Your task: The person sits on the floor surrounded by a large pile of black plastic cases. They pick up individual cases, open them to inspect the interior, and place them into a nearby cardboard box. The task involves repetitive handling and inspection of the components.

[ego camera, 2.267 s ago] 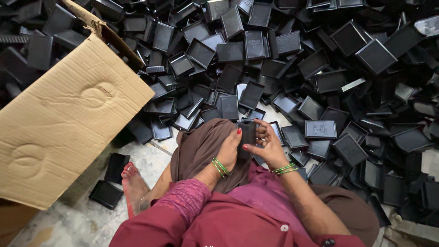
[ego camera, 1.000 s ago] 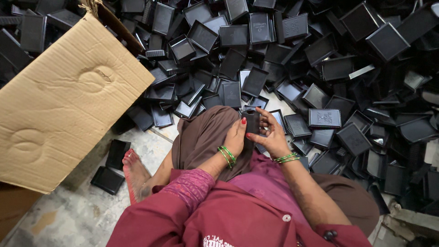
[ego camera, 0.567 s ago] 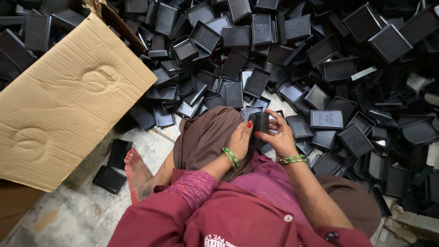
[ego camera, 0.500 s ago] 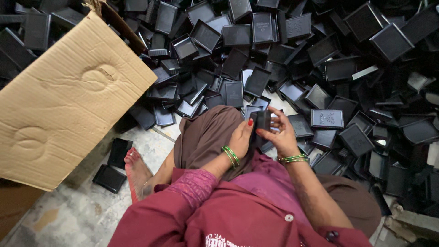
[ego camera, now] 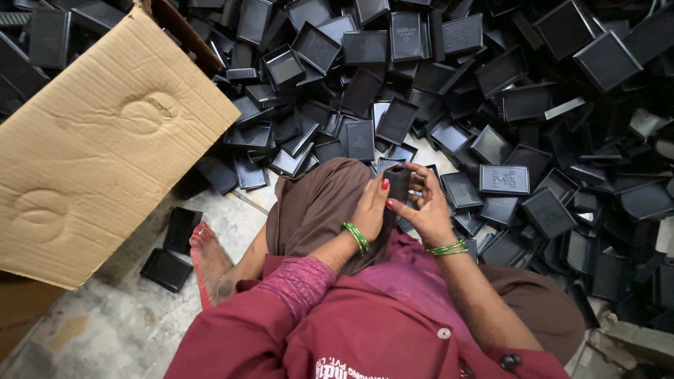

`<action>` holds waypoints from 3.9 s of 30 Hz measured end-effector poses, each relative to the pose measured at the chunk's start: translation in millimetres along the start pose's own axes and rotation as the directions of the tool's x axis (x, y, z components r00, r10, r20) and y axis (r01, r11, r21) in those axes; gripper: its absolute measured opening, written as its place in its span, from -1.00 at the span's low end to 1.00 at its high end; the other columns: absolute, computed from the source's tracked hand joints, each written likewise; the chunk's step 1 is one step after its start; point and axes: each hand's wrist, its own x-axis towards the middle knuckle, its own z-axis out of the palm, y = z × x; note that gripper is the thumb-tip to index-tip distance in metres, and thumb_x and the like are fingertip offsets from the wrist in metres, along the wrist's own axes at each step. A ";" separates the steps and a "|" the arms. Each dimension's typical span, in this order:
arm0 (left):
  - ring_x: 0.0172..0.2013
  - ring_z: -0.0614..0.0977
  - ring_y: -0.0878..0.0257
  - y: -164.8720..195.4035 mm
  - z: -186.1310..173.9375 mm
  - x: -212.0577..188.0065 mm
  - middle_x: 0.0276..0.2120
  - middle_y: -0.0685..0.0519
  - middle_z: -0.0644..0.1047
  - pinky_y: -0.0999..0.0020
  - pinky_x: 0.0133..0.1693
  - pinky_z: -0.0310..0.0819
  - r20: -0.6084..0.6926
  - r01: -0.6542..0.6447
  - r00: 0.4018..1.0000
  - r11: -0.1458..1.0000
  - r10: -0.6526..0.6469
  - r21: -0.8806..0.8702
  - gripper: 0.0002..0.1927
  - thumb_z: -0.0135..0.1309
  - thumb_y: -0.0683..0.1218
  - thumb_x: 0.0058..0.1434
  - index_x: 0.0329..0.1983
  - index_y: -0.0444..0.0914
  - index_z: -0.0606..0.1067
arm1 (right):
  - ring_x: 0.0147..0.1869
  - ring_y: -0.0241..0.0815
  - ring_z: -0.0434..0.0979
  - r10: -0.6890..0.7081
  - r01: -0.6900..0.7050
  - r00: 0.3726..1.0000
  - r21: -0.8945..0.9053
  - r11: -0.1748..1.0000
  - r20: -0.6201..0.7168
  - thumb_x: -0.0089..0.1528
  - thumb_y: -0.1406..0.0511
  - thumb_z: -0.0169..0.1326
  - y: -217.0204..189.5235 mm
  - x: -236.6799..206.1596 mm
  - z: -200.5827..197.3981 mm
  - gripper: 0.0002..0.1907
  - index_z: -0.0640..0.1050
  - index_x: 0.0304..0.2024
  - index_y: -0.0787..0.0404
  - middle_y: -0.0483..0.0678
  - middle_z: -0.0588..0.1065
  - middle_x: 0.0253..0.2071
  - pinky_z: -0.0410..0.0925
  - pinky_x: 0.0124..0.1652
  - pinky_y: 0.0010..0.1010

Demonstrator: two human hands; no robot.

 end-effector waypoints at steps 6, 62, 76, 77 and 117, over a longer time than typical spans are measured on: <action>0.27 0.41 0.07 32.1 -9.6 -3.5 0.23 -0.16 0.39 0.29 0.31 0.17 0.071 -0.125 0.989 0.992 0.126 -0.029 -0.42 -0.29 0.12 0.54 0.45 -0.35 0.24 | 0.22 -0.17 0.44 0.031 -0.030 0.999 0.138 0.990 -0.008 -0.07 0.41 0.41 -4.5 -2.4 -1.9 0.01 0.22 0.39 0.20 -0.01 0.39 0.19 0.40 0.18 -0.28; -0.34 0.63 0.21 0.8 -8.8 29.4 -0.32 0.01 0.62 0.30 -0.21 0.55 0.135 0.371 0.864 0.433 -0.485 -0.821 -0.20 -0.26 0.50 0.37 -0.08 -0.27 0.59 | 0.11 -0.21 0.55 0.154 -0.249 0.964 0.535 0.807 0.216 0.19 0.40 0.19 16.4 6.7 -89.1 -0.30 0.33 0.39 0.30 -0.02 0.51 0.11 0.40 0.14 -0.29; -0.10 0.66 0.11 9.2 -10.4 24.4 -0.06 -0.04 0.63 0.19 0.05 0.54 0.322 0.515 0.811 0.332 -0.489 -0.790 -0.01 -0.26 0.61 0.19 0.09 -0.32 0.56 | 0.29 0.17 0.37 -0.229 0.189 0.973 -0.653 0.733 0.025 0.37 0.09 0.08 32.3 -1.4 -1.0 -0.29 0.25 0.43 0.37 0.27 0.32 0.27 0.25 0.25 -0.16; -0.09 0.66 0.12 7.7 -10.7 24.7 -0.05 -0.03 0.63 0.20 0.06 0.53 0.258 0.504 0.806 0.389 -0.533 -0.771 -0.02 -0.26 0.61 0.21 0.10 -0.32 0.55 | 0.38 0.24 0.30 -0.293 0.276 0.952 -0.649 0.709 0.085 0.39 0.10 0.11 30.0 -1.8 3.3 -0.26 0.22 0.44 0.41 0.31 0.28 0.31 0.19 0.31 -0.10; 0.03 0.61 0.19 -19.6 -13.4 18.8 0.02 0.04 0.61 0.29 0.15 0.42 0.405 0.546 0.820 0.340 -0.404 -0.766 -0.05 -0.40 0.58 0.25 0.24 -0.24 0.46 | 0.35 0.02 0.28 -0.219 0.221 0.974 -0.489 0.844 0.062 0.39 0.09 0.03 34.4 -6.0 25.9 -0.32 0.23 0.49 0.17 0.18 0.26 0.28 0.20 0.31 -0.24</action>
